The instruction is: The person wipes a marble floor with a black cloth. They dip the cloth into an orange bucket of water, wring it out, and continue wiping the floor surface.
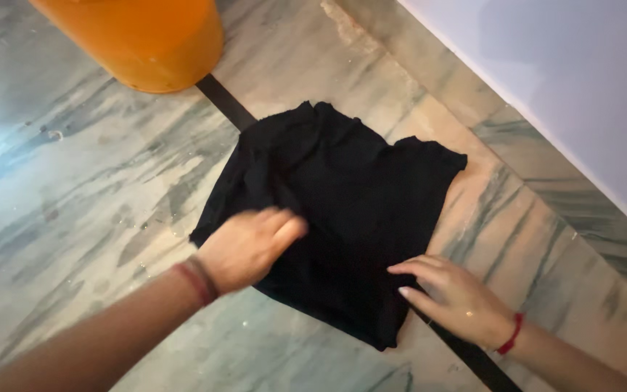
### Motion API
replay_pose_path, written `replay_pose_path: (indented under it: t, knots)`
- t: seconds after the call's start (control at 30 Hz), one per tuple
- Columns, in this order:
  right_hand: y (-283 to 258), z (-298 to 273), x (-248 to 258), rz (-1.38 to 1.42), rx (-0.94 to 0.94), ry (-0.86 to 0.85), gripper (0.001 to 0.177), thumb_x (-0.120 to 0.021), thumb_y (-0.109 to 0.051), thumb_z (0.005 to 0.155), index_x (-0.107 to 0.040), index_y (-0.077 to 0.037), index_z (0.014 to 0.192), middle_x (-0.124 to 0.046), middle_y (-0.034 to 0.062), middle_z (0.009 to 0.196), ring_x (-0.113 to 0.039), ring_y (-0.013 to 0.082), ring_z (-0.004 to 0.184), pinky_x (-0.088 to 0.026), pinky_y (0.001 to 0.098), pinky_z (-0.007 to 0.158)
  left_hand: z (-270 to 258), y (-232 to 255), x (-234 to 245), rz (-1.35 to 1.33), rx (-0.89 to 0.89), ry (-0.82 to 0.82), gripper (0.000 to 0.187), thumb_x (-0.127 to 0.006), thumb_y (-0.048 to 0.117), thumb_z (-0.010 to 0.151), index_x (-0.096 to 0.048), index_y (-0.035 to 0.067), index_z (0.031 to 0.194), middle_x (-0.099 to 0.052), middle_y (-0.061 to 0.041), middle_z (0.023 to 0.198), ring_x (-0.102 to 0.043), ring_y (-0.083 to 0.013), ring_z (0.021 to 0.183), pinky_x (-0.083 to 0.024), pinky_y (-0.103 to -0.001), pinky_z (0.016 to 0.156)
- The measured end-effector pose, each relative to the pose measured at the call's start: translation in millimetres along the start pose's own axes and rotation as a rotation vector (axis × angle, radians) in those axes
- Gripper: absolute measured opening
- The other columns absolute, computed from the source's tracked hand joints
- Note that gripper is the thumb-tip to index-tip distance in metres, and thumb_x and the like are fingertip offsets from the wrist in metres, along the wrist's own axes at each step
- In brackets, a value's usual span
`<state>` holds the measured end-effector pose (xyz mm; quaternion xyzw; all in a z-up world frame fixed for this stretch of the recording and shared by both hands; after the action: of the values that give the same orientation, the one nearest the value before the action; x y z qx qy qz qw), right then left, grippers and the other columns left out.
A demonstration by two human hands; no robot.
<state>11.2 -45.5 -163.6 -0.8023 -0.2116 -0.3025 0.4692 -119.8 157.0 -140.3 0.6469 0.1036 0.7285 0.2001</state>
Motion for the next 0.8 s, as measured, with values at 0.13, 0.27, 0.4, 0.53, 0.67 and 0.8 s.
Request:
replay_pose_path:
  t: [0.13, 0.27, 0.4, 0.53, 0.67, 0.8]
  knots:
    - [18, 16, 28, 0.005, -0.069, -0.088, 0.043, -0.067, -0.028, 0.087, -0.071, -0.014, 0.128, -0.078, 0.0038, 0.114, -0.075, 0.0165, 0.105, -0.057, 0.0328, 0.093, 79, -9, 51, -0.342, 0.039, 0.361, 0.018, -0.056, 0.002, 0.099, -0.057, 0.006, 0.117, -0.067, -0.014, 0.109, -0.068, -0.0356, 0.103, -0.055, -0.040, 0.083]
    - [49, 49, 60, -0.105, -0.196, -0.116, 0.041, -0.066, -0.036, 0.091, -0.070, -0.018, 0.128, -0.079, 0.0019, 0.109, -0.077, 0.0138, 0.099, -0.059, 0.0330, 0.089, 132, -47, 35, -0.769, 0.231, 0.300, 0.028, -0.063, 0.015, 0.095, -0.058, 0.009, 0.122, -0.067, -0.014, 0.120, -0.074, -0.0294, 0.102, -0.059, -0.038, 0.087]
    - [62, 88, 99, -0.253, -0.037, 0.134, 0.033, -0.067, -0.025, 0.091, -0.069, -0.007, 0.119, -0.071, 0.0103, 0.110, -0.071, 0.0220, 0.096, -0.057, 0.0371, 0.085, 86, -118, 23, 0.039, 0.627, 0.292, 0.045, -0.077, 0.034, 0.085, -0.062, 0.010, 0.120, -0.066, -0.017, 0.119, -0.066, -0.0363, 0.108, -0.054, -0.046, 0.088]
    - [49, 133, 114, -0.273, 0.103, 0.370, 0.032, -0.069, -0.022, 0.090, -0.068, -0.010, 0.120, -0.071, 0.0094, 0.108, -0.071, 0.0230, 0.091, -0.056, 0.0375, 0.082, 7, -156, 4, 0.215, 0.955, 0.268, 0.069, -0.076, 0.058, 0.080, -0.058, 0.001, 0.112, -0.066, -0.021, 0.105, -0.066, -0.0394, 0.098, -0.054, -0.049, 0.078]
    - [5, 201, 89, -0.235, 0.271, 0.302, 0.055, -0.068, -0.017, 0.092, -0.053, -0.016, 0.145, -0.064, 0.0136, 0.126, -0.070, 0.0271, 0.095, -0.056, 0.0395, 0.084, -39, -137, -29, 0.017, 1.060, 0.256, 0.069, -0.076, 0.064, 0.084, -0.058, 0.002, 0.109, -0.068, -0.021, 0.100, -0.068, -0.0398, 0.091, -0.055, -0.048, 0.075]
    - [-64, 257, 54, -0.308, 0.532, 0.272, 0.086, -0.069, -0.009, 0.084, -0.032, -0.013, 0.161, -0.054, 0.0210, 0.143, -0.062, 0.0412, 0.112, -0.053, 0.0464, 0.090, -37, -113, -46, -0.254, 0.963, 0.271, 0.044, -0.074, 0.035, 0.086, -0.058, 0.005, 0.114, -0.072, -0.016, 0.087, -0.070, -0.0357, 0.085, -0.054, -0.046, 0.074]
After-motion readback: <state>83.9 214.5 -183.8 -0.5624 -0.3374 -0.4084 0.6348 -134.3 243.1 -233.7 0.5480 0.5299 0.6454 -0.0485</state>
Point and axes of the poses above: each hand's wrist, its own z-axis towards the middle knuckle, its own x-axis out of the back of the hand, y = z × x, the point moved 9 cm from there along z, towards the middle knuckle
